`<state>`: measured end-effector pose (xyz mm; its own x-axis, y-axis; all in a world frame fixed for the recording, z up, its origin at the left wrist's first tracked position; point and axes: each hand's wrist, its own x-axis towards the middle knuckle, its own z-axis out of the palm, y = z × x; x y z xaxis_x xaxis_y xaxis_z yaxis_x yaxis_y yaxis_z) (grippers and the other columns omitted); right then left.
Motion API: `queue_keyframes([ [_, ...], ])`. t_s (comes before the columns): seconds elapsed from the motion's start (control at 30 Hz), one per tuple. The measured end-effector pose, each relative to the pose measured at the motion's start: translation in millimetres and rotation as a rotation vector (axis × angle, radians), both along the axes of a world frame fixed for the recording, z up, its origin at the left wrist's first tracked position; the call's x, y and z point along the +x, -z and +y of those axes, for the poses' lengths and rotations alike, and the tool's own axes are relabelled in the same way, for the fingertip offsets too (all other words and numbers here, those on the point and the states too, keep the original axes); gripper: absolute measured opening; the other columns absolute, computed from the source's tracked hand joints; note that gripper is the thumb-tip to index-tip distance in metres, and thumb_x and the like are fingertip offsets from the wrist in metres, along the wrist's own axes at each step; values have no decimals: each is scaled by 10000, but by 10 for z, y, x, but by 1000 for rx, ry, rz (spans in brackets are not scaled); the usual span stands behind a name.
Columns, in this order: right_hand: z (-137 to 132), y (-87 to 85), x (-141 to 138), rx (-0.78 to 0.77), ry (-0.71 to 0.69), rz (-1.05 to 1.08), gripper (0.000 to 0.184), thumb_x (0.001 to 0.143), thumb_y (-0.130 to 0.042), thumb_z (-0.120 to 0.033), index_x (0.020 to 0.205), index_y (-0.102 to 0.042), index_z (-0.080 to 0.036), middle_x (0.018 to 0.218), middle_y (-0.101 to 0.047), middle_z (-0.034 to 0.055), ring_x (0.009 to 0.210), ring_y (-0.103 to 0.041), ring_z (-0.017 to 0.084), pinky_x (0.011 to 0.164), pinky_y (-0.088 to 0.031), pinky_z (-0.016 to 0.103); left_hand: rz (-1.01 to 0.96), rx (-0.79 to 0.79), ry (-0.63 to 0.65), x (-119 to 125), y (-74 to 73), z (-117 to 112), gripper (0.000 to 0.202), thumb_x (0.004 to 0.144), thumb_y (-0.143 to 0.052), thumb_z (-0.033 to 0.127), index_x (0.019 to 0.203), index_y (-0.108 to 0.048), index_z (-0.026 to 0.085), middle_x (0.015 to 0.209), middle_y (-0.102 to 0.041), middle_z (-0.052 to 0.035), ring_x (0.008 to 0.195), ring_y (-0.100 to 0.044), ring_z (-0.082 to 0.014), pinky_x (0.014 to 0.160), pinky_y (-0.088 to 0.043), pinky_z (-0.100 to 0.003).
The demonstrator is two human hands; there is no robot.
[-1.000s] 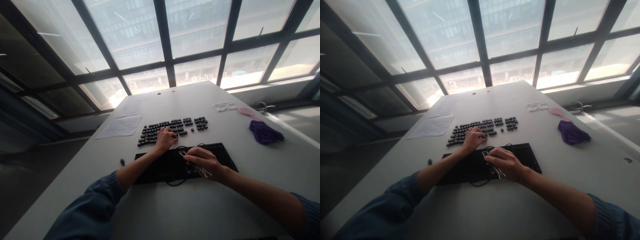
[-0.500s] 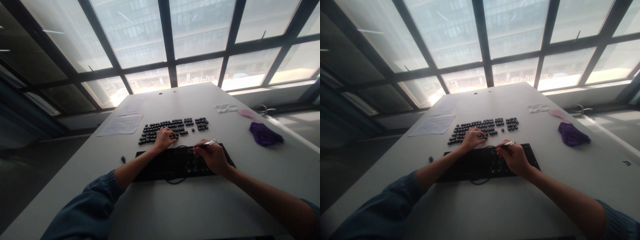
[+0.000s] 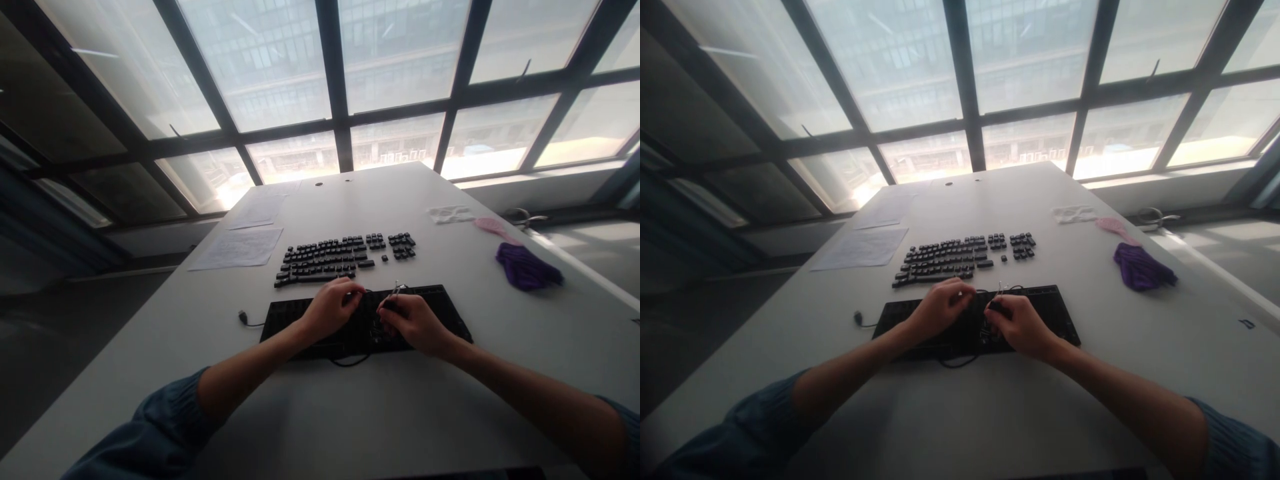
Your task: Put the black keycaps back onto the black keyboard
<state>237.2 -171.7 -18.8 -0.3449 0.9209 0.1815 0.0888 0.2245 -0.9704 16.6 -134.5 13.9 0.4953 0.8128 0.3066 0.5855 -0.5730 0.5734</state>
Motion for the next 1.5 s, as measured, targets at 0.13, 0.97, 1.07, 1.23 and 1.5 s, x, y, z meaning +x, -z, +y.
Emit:
queue_keyframes([
  [0.13,10,53,-49,-58,-49,-24,269,902,-660,-392,830,-676,-133,621,-636,6,552,-595,132,516,-481,224,-25,-92,81,87,130,-308,215,934,-535,193,997,-741,206,899,-713,-60,835,-638,-195,765,-458,-290],
  [0.97,28,-29,43,400,-517,-219,155,945,-551,-104,882,-685,-150,906,-644,49,806,-615,133,735,-490,243,43,-111,251,54,152,-329,195,705,-557,68,836,-663,167,813,-663,-31,826,-567,-187,768,-443,-280],
  [1.07,29,-23,47,403,-516,-224,157,949,-550,-108,900,-694,-148,918,-642,55,805,-614,132,725,-490,240,23,-129,240,52,183,-317,222,688,-535,49,821,-666,169,804,-666,-28,843,-564,-191,788,-440,-286],
  [1.23,30,-38,57,401,-495,-227,147,937,-563,-96,908,-697,-148,935,-647,57,827,-630,133,749,-497,238,-23,-143,226,58,209,-310,230,714,-535,53,839,-688,171,817,-676,-31,844,-573,-187,801,-441,-289],
  [1.5,28,-23,35,364,-380,-193,110,908,-598,-107,895,-698,-152,868,-647,40,772,-610,134,722,-496,245,-6,-120,242,57,177,-315,228,752,-539,58,860,-701,177,823,-677,-30,839,-577,-180,819,-442,-292],
])
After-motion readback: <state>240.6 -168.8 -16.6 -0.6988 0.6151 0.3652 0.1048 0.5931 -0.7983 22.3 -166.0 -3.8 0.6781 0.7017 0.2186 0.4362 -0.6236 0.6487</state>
